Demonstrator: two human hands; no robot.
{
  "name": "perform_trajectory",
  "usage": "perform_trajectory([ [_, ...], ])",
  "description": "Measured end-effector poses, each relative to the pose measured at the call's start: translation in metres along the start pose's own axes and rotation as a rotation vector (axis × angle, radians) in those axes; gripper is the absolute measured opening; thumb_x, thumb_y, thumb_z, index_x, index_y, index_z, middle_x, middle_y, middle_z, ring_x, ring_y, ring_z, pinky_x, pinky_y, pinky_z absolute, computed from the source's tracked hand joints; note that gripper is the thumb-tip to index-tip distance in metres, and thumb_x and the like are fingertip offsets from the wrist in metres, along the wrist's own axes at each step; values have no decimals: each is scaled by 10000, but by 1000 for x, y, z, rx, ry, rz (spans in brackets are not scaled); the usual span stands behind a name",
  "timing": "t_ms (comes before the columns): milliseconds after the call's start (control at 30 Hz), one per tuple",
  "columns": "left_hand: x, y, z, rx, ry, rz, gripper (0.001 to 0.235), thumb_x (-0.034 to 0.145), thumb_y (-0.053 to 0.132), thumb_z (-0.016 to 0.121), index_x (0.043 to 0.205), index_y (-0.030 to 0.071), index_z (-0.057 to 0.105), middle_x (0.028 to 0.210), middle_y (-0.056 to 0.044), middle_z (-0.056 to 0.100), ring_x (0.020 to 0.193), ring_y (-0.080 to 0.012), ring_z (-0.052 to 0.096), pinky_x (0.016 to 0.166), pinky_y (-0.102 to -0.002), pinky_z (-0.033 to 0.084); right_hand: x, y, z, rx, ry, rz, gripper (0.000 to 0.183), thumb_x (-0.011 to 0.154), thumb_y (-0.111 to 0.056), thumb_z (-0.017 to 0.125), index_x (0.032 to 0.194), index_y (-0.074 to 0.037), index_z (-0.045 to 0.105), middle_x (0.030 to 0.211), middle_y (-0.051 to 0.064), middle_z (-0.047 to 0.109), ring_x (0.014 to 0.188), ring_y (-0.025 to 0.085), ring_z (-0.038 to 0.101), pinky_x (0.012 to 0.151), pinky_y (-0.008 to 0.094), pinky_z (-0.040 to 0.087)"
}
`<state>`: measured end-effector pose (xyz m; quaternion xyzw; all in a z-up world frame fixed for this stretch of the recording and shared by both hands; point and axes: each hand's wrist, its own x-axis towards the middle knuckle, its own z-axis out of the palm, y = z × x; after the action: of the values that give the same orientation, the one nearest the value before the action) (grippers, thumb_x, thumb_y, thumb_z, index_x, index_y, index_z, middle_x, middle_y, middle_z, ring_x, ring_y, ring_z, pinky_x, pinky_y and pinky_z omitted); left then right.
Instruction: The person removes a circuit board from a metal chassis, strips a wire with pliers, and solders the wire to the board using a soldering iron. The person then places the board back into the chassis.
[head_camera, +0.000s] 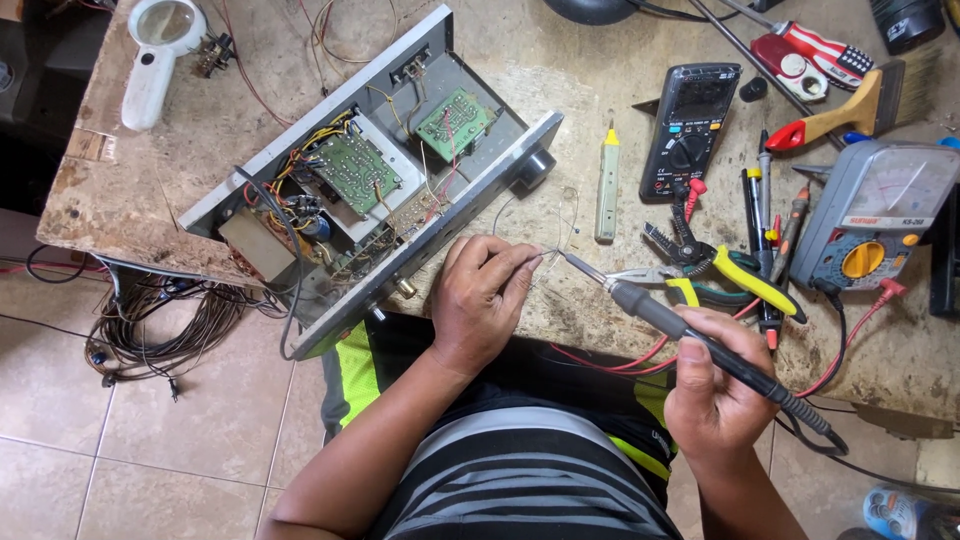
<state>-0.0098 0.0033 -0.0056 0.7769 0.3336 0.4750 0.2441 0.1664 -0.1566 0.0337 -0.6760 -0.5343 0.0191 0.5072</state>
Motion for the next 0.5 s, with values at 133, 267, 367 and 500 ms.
perform_trajectory([
  [133,-1,-1,0,11,-2,0,60,975,143,731,1028,117,742,896,-48,612,803,-245,563,739,-363,469,0,0,0,-28,-1,-11,295,1060,-168,526,1159,101,599,1138,262,679,1083,352,690,1002,414,548],
  [267,-1,-1,0,14,-2,11,61,973,138,735,1029,115,740,899,-48,613,799,-245,558,726,-364,470,0,0,0,-18,-2,-6,290,1057,-158,530,1163,104,598,1140,263,676,1092,352,687,1024,418,548],
  [367,-2,-1,0,18,-7,-1,62,975,146,733,1034,131,740,906,-40,619,803,-245,561,741,-363,468,-1,2,0,-19,3,-2,293,1056,-155,536,1169,108,599,1148,270,674,1097,354,686,1015,409,549],
  [500,-3,-3,2,31,-3,2,81,979,166,736,1058,152,744,904,-34,614,800,-245,557,732,-366,471,-3,5,0,-8,13,22,300,1055,-159,539,1182,107,596,1153,262,671,1113,351,681,1042,408,542],
])
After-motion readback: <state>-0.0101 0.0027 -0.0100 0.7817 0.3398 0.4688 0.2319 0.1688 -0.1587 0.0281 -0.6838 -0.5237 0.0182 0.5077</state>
